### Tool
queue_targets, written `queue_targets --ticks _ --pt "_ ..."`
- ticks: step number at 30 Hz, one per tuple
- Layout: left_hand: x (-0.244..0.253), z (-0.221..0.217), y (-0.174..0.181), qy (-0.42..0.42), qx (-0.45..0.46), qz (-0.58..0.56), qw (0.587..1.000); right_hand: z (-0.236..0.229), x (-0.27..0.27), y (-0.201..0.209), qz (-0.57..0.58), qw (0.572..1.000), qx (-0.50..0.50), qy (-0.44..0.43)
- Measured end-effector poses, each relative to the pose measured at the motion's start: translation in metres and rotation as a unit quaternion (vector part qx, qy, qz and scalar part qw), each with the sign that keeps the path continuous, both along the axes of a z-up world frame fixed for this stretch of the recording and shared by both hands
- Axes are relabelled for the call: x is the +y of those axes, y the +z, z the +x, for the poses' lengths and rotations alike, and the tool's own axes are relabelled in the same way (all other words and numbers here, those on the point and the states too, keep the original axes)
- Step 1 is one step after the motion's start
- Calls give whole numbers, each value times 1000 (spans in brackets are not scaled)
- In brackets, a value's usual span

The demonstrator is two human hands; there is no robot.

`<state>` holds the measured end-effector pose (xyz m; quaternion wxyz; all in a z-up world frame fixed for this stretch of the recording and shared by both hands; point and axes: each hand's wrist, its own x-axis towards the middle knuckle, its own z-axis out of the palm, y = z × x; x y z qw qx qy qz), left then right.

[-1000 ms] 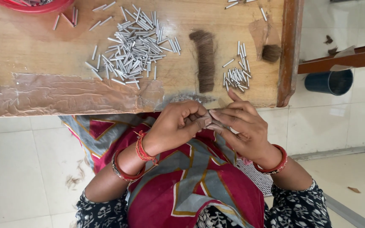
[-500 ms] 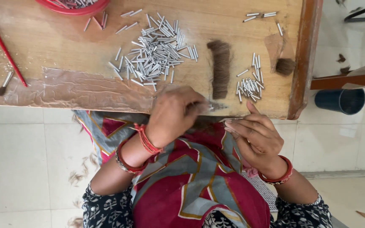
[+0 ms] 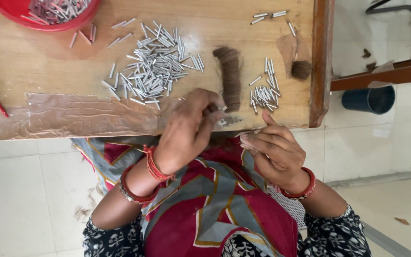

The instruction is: Assembling brushes by inserting bundles of hair bristles into small metal tubes on a workbench.

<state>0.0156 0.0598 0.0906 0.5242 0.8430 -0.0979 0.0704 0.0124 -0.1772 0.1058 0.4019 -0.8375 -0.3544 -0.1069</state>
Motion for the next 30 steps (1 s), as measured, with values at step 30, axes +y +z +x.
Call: queue_targets --ticks 30 --pt "-41 -30 -49 -81 288 -617 728 -7 1 -4 -9 999 -31 -6"
